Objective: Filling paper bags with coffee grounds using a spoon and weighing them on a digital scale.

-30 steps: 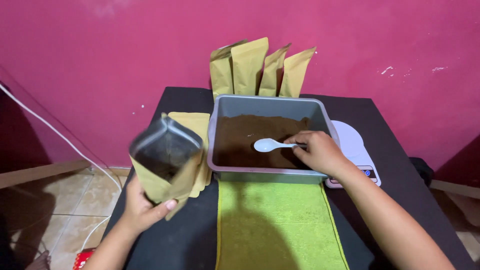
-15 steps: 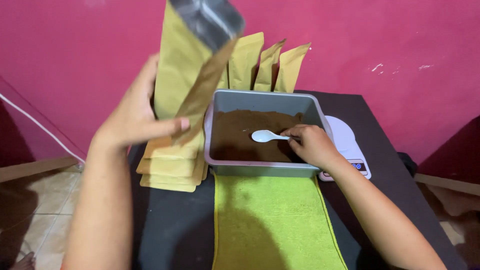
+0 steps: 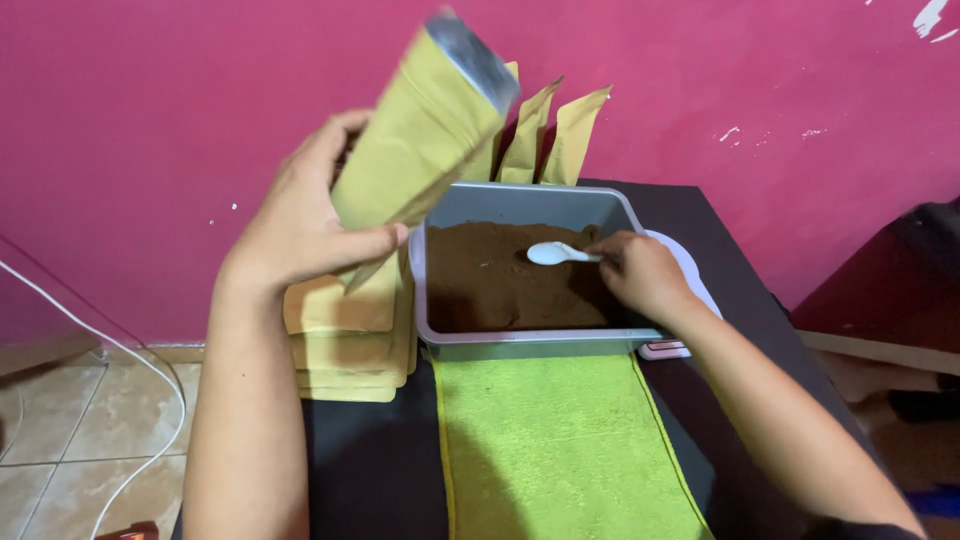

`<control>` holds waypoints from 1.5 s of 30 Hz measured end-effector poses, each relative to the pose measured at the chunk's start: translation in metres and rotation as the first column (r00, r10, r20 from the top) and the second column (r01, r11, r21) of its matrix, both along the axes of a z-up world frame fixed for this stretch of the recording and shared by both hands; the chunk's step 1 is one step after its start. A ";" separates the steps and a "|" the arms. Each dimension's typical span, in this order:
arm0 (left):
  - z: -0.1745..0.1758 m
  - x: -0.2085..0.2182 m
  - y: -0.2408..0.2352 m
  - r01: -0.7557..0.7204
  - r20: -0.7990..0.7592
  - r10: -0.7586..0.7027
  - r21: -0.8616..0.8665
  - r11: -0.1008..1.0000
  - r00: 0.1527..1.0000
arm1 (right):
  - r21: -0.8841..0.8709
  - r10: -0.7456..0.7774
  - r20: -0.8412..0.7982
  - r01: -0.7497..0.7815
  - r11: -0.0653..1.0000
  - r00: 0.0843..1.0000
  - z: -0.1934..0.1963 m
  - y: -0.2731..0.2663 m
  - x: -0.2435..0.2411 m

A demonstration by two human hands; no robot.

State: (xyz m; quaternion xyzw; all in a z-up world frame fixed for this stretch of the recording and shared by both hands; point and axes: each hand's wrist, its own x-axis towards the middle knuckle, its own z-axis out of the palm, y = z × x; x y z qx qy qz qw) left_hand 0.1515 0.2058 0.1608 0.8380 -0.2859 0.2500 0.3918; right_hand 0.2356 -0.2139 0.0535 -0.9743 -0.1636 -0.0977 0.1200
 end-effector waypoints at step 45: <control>-0.042 0.042 -0.064 -0.178 -0.158 0.268 0.429 0.885 0.950 | 0.153 0.209 -0.298 -0.169 0.974 0.932 0.133 0.039 0.037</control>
